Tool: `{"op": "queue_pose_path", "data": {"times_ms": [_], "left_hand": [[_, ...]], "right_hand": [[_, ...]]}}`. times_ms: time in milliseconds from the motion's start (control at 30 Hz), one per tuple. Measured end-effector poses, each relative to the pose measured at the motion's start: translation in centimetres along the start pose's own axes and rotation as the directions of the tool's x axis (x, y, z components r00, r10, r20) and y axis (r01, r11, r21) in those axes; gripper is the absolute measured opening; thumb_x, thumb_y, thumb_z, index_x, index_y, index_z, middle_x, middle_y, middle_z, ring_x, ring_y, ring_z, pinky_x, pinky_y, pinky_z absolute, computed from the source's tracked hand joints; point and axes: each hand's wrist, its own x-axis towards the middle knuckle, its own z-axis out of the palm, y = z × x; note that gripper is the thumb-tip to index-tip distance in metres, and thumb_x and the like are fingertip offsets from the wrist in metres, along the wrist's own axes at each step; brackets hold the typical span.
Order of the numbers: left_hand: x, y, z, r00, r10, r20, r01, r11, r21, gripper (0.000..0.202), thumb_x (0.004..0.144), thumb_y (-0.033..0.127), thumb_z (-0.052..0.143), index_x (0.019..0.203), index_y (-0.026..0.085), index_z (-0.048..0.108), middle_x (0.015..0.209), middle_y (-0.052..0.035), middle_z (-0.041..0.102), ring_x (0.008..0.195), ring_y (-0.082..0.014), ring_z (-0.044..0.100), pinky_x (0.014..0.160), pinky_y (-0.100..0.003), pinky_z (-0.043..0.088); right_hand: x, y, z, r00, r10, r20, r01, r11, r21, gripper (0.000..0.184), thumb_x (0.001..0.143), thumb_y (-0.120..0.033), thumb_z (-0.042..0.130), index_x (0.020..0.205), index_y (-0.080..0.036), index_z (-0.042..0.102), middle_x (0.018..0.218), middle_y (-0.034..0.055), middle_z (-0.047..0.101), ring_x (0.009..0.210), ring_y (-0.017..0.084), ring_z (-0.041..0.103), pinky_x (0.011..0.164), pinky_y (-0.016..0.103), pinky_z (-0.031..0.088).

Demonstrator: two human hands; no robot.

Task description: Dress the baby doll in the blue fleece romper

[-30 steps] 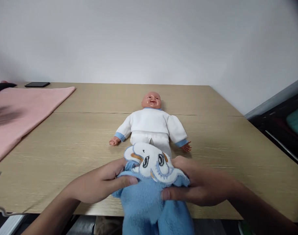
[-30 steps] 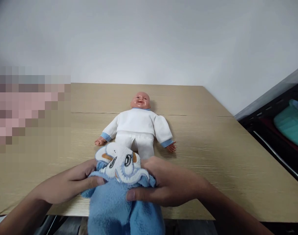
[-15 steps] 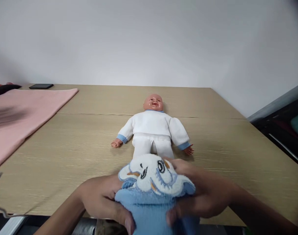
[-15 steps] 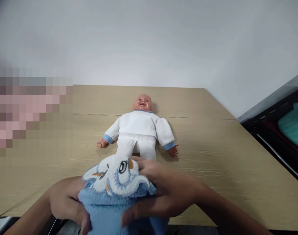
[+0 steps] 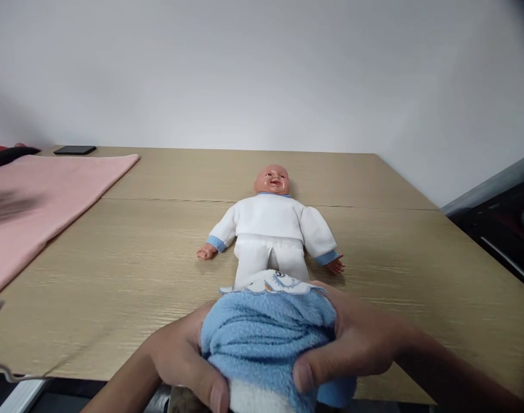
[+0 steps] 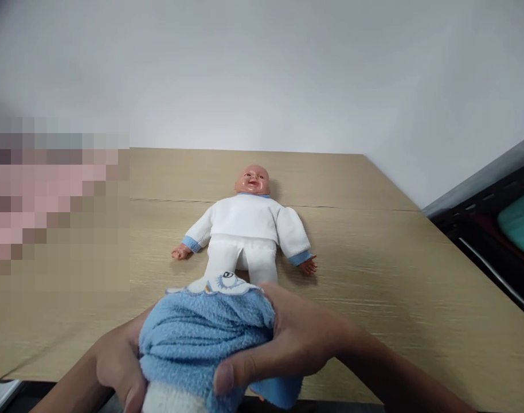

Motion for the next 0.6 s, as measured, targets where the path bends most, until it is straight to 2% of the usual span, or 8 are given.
{"op": "queue_pose_path", "data": {"times_ms": [100, 200, 267, 300, 400, 467, 533, 600], "left_hand": [[-0.1, -1.0, 0.8, 0.996, 0.063, -0.064, -0.075, 0.979, -0.191, 0.044, 0.077, 0.049, 0.101, 0.1, 0.016, 0.084, 0.073, -0.0043, 0.071, 0.073, -0.019, 0.068, 0.072, -0.027, 0.056], [-0.2, -0.7, 1.9, 0.989, 0.031, -0.146, -0.063, 0.974, -0.217, 0.044, 0.088, 0.05, 0.091, 0.114, 0.016, 0.08, 0.076, -0.0041, 0.069, 0.064, -0.0136, 0.06, 0.065, -0.024, 0.052], [-0.1, -0.2, 2.5, 0.974, -0.023, -0.227, -0.012, 0.988, -0.155, 0.053, 0.084, 0.047, 0.095, 0.125, 0.018, 0.076, 0.09, -0.006, 0.074, 0.069, -0.0142, 0.063, 0.068, -0.025, 0.056], [0.0, 0.0, 2.7, 0.957, -0.055, -0.284, 0.022, 0.993, -0.117, 0.051, 0.083, 0.046, 0.095, 0.121, 0.018, 0.076, 0.092, -0.0059, 0.074, 0.071, -0.0144, 0.064, 0.068, -0.025, 0.057], [0.4, 0.4, 2.9, 0.872, -0.098, -0.48, 0.113, 0.994, 0.002, 0.041, 0.086, 0.044, 0.095, 0.111, 0.018, 0.075, 0.093, -0.0045, 0.075, 0.081, -0.0161, 0.067, 0.074, -0.023, 0.059], [0.6, 0.7, 2.8, 0.836, -0.065, -0.545, 0.131, 0.988, 0.083, 0.047, 0.088, 0.044, 0.092, 0.124, 0.021, 0.07, 0.106, -0.0053, 0.077, 0.096, -0.0203, 0.072, 0.084, -0.027, 0.062], [0.9, 1.1, 2.7, 0.816, -0.038, -0.577, 0.161, 0.973, 0.163, 0.054, 0.09, 0.039, 0.088, 0.134, 0.024, 0.062, 0.115, -0.005, 0.077, 0.101, -0.022, 0.073, 0.089, -0.031, 0.064], [1.2, 1.8, 2.7, 0.801, -0.034, -0.598, 0.238, 0.934, 0.266, 0.053, 0.092, 0.035, 0.083, 0.137, 0.026, 0.056, 0.112, -0.0029, 0.075, 0.095, -0.0212, 0.072, 0.084, -0.03, 0.062]], "right_hand": [[-0.2, 0.4, 0.0, 0.989, -0.147, -0.018, 0.148, 0.988, 0.034, 0.042, 0.095, -0.049, 0.087, 0.123, -0.017, 0.084, 0.102, 0.0063, 0.084, 0.102, 0.023, 0.079, 0.101, 0.036, 0.065], [-0.6, 0.6, 0.6, 0.976, -0.165, -0.138, 0.173, 0.984, 0.048, 0.047, 0.108, -0.052, 0.071, 0.139, -0.017, 0.078, 0.124, 0.0119, 0.084, 0.124, 0.025, 0.077, 0.124, 0.046, 0.055], [-0.9, 0.4, 1.1, 0.974, -0.124, -0.19, 0.131, 0.991, 0.028, 0.044, 0.107, -0.049, 0.074, 0.139, -0.018, 0.077, 0.127, 0.0112, 0.084, 0.122, 0.024, 0.078, 0.124, 0.047, 0.055], [-1.0, 0.2, 1.4, 0.976, -0.11, -0.189, 0.115, 0.993, 0.02, 0.043, 0.103, -0.047, 0.079, 0.135, -0.019, 0.078, 0.121, 0.0099, 0.085, 0.117, 0.025, 0.079, 0.12, 0.047, 0.058], [-0.9, -0.6, 2.4, 0.973, -0.071, -0.22, 0.079, 0.997, 0.026, 0.052, 0.08, -0.033, 0.098, 0.127, -0.021, 0.079, 0.098, 0.0028, 0.084, 0.103, 0.026, 0.081, 0.104, 0.044, 0.067], [-0.6, -0.8, 3.1, 0.919, -0.08, -0.387, 0.061, 0.996, -0.061, 0.061, 0.074, -0.022, 0.096, 0.132, -0.023, 0.076, 0.098, 0.0005, 0.084, 0.104, 0.027, 0.08, 0.103, 0.042, 0.067], [-0.4, -0.7, 3.5, 0.816, -0.159, -0.556, 0.041, 0.975, -0.219, 0.059, 0.078, -0.017, 0.086, 0.136, -0.025, 0.074, 0.111, 0.0015, 0.084, 0.109, 0.026, 0.079, 0.106, 0.041, 0.065], [-0.4, -0.4, 3.6, 0.776, -0.219, -0.592, 0.007, 0.941, -0.339, 0.049, 0.082, -0.015, 0.078, 0.13, -0.025, 0.076, 0.117, 0.0024, 0.084, 0.107, 0.025, 0.079, 0.099, 0.036, 0.065]]}}
